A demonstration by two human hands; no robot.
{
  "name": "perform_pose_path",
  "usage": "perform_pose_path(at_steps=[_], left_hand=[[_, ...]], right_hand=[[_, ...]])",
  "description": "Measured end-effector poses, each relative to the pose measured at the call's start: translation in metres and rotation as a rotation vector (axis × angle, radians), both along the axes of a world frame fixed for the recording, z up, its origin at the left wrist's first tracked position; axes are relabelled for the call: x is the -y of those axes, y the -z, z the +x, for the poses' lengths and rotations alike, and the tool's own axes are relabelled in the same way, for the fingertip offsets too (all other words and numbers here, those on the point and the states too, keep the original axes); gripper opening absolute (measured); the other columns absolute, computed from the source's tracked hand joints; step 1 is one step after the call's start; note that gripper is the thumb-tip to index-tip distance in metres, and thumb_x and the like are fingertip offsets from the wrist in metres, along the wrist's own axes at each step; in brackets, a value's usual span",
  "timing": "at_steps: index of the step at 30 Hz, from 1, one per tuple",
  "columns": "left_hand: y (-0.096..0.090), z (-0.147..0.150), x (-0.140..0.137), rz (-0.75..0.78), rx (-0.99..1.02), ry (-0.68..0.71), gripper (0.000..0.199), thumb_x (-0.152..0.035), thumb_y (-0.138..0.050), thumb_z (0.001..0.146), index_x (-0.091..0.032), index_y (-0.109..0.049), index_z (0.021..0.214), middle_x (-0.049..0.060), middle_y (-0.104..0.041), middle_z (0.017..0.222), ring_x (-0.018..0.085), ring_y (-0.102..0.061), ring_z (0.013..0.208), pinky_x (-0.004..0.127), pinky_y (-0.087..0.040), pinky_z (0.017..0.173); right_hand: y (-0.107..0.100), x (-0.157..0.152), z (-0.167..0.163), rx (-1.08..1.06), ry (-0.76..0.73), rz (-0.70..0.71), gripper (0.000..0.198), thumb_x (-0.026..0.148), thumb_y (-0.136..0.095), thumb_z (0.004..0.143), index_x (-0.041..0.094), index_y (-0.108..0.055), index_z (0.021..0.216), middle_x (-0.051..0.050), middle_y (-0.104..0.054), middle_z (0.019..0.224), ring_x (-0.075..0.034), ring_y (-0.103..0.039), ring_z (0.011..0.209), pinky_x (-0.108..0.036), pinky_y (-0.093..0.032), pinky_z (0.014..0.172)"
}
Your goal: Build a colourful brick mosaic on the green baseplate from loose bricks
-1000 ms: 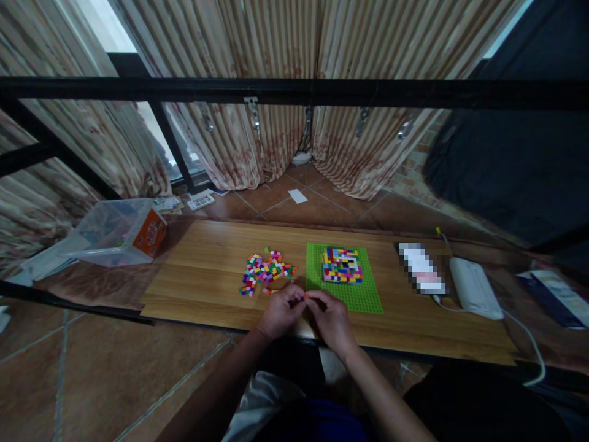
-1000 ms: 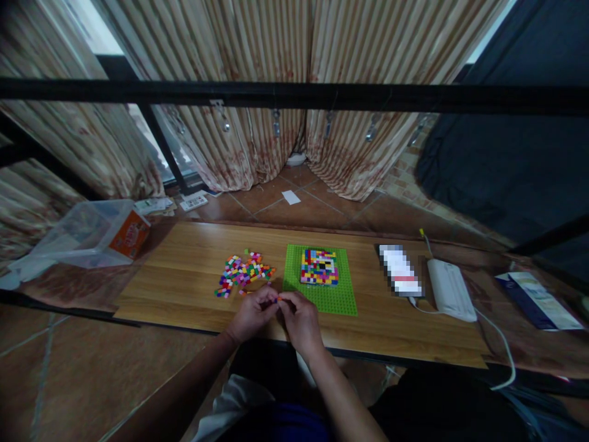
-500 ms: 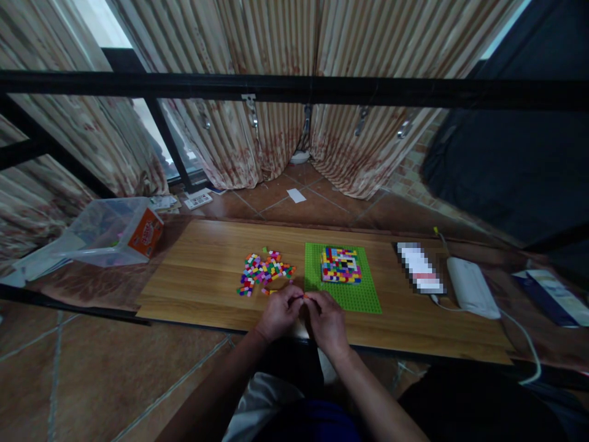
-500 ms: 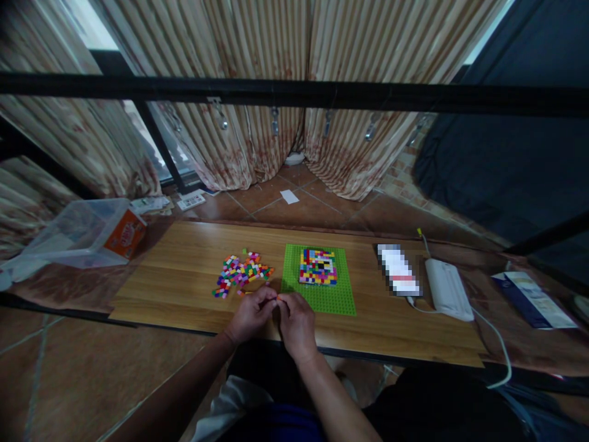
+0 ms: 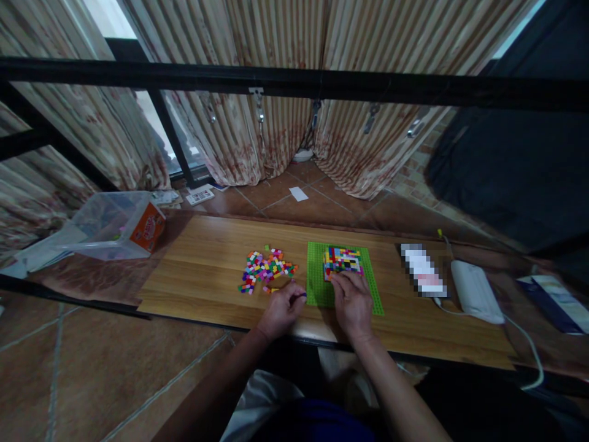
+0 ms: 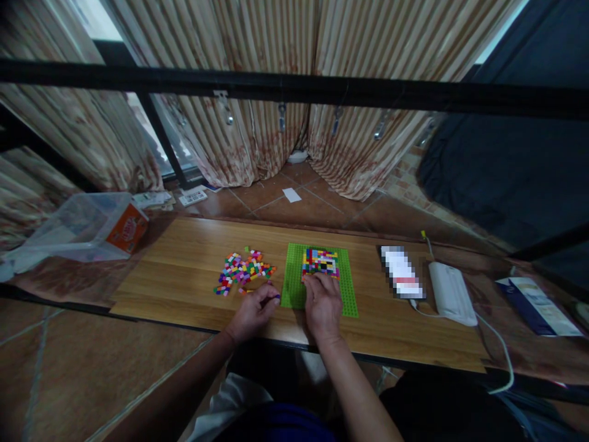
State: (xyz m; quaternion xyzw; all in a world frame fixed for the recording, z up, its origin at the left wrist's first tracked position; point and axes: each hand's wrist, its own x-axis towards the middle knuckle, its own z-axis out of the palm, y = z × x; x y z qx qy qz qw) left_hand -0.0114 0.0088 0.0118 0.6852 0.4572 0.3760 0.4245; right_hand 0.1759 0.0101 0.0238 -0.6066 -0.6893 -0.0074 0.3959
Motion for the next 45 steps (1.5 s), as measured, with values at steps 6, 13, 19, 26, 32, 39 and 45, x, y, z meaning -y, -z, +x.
perform_pose_path(at_steps=[6,13,19,26,32,39,45], left_hand=[[-0.003,0.0,0.001,-0.014,0.002,0.004,0.008,-0.022,-0.051,0.085,-0.018,-0.055,0.08,-0.001,-0.056,0.069,0.012,-0.052,0.064,0.023,-0.039,0.062],[-0.003,0.0,0.0,-0.012,0.004,0.004,0.007,-0.022,-0.051,0.085,-0.019,-0.057,0.08,-0.001,-0.058,0.069,0.012,-0.054,0.066,0.023,-0.041,0.065],[0.0,0.001,0.0,0.013,0.003,0.0,0.008,-0.021,-0.051,0.084,-0.019,-0.056,0.078,-0.001,-0.058,0.071,0.013,-0.055,0.07,0.025,-0.043,0.071],[0.001,0.001,-0.001,0.011,0.013,-0.004,0.01,-0.023,-0.051,0.085,-0.019,-0.055,0.077,-0.002,-0.056,0.068,0.013,-0.053,0.068,0.026,-0.043,0.075],[-0.001,0.0,-0.001,0.01,0.005,0.011,0.01,-0.022,-0.05,0.085,-0.019,-0.055,0.077,-0.001,-0.057,0.069,0.013,-0.054,0.068,0.026,-0.043,0.074],[-0.001,0.0,0.001,0.023,-0.027,-0.005,0.008,-0.02,-0.051,0.085,-0.019,-0.056,0.079,-0.001,-0.059,0.072,0.013,-0.055,0.068,0.025,-0.043,0.072],[-0.001,0.0,0.001,0.029,-0.015,0.015,0.008,-0.02,-0.05,0.086,-0.019,-0.056,0.08,-0.001,-0.058,0.072,0.013,-0.055,0.069,0.024,-0.043,0.071]], right_hand=[[0.004,-0.01,0.009,0.095,-0.024,-0.013,0.029,0.032,-0.045,0.093,0.027,-0.073,0.093,-0.006,-0.064,0.097,-0.022,-0.054,0.095,-0.038,-0.043,0.088],[0.007,-0.013,0.012,0.074,-0.05,-0.028,0.027,0.031,-0.047,0.092,0.028,-0.074,0.091,-0.006,-0.064,0.101,-0.021,-0.056,0.095,-0.039,-0.042,0.09],[0.007,-0.013,0.011,0.017,-0.058,-0.004,0.025,0.032,-0.049,0.091,0.026,-0.074,0.089,-0.006,-0.066,0.099,-0.02,-0.058,0.093,-0.037,-0.045,0.086],[0.01,-0.011,0.009,0.05,-0.057,0.028,0.025,0.03,-0.048,0.092,0.026,-0.073,0.093,-0.006,-0.066,0.1,-0.021,-0.058,0.097,-0.036,-0.046,0.086],[0.019,-0.008,0.009,0.18,-0.049,0.042,0.028,0.025,-0.045,0.093,0.025,-0.07,0.104,-0.008,-0.065,0.111,-0.023,-0.057,0.102,-0.039,-0.045,0.09],[0.029,-0.005,0.007,0.155,-0.059,0.04,0.031,0.022,-0.042,0.094,0.023,-0.067,0.112,-0.01,-0.063,0.117,-0.023,-0.056,0.107,-0.042,-0.046,0.094],[0.032,-0.002,0.003,0.077,-0.076,0.043,0.032,0.022,-0.041,0.095,0.021,-0.063,0.117,-0.011,-0.061,0.122,-0.023,-0.056,0.114,-0.043,-0.048,0.097]])
